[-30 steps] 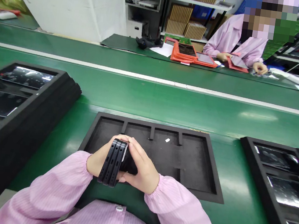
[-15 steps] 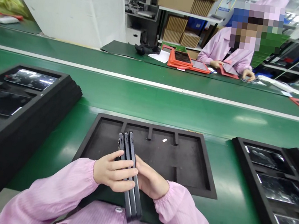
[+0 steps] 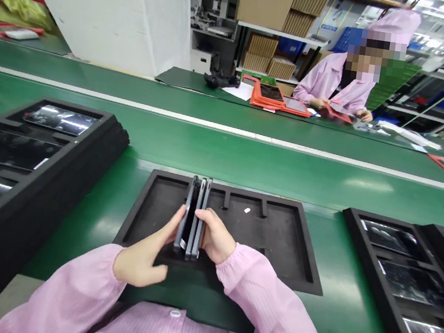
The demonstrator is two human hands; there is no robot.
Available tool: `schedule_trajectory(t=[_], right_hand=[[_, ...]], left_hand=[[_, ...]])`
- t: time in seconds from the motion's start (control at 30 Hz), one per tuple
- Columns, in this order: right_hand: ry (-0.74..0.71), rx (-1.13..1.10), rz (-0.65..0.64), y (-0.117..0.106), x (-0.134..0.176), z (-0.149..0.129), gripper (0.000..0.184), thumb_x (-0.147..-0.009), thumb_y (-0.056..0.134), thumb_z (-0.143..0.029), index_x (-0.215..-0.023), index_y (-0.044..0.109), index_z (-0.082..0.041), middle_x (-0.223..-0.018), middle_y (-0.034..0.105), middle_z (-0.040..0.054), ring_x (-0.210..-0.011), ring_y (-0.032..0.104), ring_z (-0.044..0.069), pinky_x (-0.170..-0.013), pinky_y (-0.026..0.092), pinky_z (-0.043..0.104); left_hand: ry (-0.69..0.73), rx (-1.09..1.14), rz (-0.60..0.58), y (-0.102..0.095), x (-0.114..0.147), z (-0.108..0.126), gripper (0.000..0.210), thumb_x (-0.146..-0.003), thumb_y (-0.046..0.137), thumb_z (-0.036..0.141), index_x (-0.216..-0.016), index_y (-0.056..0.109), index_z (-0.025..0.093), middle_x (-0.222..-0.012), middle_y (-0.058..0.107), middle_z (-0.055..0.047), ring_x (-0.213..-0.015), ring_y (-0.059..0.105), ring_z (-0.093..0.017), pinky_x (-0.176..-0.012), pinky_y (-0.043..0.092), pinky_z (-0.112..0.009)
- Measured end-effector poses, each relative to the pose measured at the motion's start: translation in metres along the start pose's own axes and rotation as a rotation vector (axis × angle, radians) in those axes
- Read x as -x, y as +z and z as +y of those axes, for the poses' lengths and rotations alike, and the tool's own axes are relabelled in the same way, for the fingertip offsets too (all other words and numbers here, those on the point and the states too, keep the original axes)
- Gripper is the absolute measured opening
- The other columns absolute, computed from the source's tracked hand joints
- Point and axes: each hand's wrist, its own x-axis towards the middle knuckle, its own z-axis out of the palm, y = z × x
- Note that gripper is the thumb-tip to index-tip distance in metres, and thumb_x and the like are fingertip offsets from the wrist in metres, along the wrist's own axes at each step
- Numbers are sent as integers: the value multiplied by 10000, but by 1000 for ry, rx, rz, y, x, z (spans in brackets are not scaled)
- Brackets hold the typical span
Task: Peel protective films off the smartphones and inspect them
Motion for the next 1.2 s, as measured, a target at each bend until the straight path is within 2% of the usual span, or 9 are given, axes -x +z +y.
schedule_trajectory(t=[0.1, 0.17, 0.27, 0.47, 0.63, 0.77, 0.97, 1.07, 1.2], right_hand=[[-79, 134, 115, 13, -14, -3, 443, -651, 770, -421, -871, 438, -227, -678, 571, -49, -566, 573, 140, -475, 463, 253], [-94, 177, 142, 19, -20, -2, 486, -620, 821, -362, -887, 440, -221, -687, 571, -51, -588, 583, 133, -500, 474, 245], [-101, 230, 163, 20, -22, 0, 490, -620, 836, -335, -919, 469, -205, -722, 589, -35, -620, 601, 134, -551, 499, 260], [-103, 325, 241, 3, -21, -1, 486, -612, 855, -326, -911, 501, -180, -756, 601, -15, -673, 614, 141, -614, 510, 277], [-143, 367, 321, -15, -20, -9, 419, -650, 820, -353, -879, 507, -194, -749, 604, -6, -693, 614, 159, -632, 522, 302], [-162, 412, 379, -19, -18, -12, 420, -660, 813, -364, -897, 514, -188, -794, 617, 11, -740, 623, 174, -692, 538, 336], [-210, 487, 419, -16, -7, -15, 471, -633, 825, -410, -908, 516, -185, -865, 615, 29, -825, 617, 192, -779, 526, 365], [-310, 614, 415, -28, 11, -29, 486, -660, 777, -483, -932, 501, -189, -917, 626, 53, -853, 622, 211, -793, 515, 377], [-322, 970, 576, -60, 32, -43, 680, -678, 738, -584, -1151, 474, -173, -1106, 629, 125, -999, 631, 290, -897, 486, 434]], left_hand=[[-185, 288, 229, -6, 7, 1, 755, -897, 483, 243, -1541, 90, 251, -1581, 289, -123, -1430, 357, -297, -1124, 421, -472], [-329, 275, 420, -6, 8, -1, 518, -956, 443, 344, -1441, 314, 214, -1477, 439, -127, -1337, 478, -279, -1083, 462, -451], [-445, 192, 538, 0, 10, -7, 359, -966, 427, 345, -1291, 438, 193, -1287, 573, -110, -1194, 579, -251, -1028, 490, -439], [-437, 83, 643, 15, 21, -7, 328, -982, 390, 297, -1288, 459, 202, -1375, 518, -101, -1338, 458, -244, -1134, 381, -462], [-500, -12, 729, -1, 35, -2, 374, -992, 390, 328, -1349, 435, 225, -1443, 466, -98, -1388, 398, -255, -1182, 295, -490], [-568, -70, 693, -16, 45, -5, 382, -984, 397, 325, -1348, 443, 220, -1431, 484, -104, -1370, 428, -265, -1165, 330, -486], [-562, -143, 452, -23, 42, -13, 422, -977, 350, 267, -1395, 400, 224, -1487, 436, -91, -1428, 360, -241, -1204, 281, -475], [-537, -145, 342, -24, 38, -18, 456, -982, 332, 258, -1436, 356, 226, -1523, 397, -86, -1454, 315, -228, -1221, 248, -474], [-522, -329, 432, -19, 37, -23, 508, -994, 307, 252, -1500, 280, 227, -1592, 250, -113, -1489, 226, -254, -1221, 228, -509]])
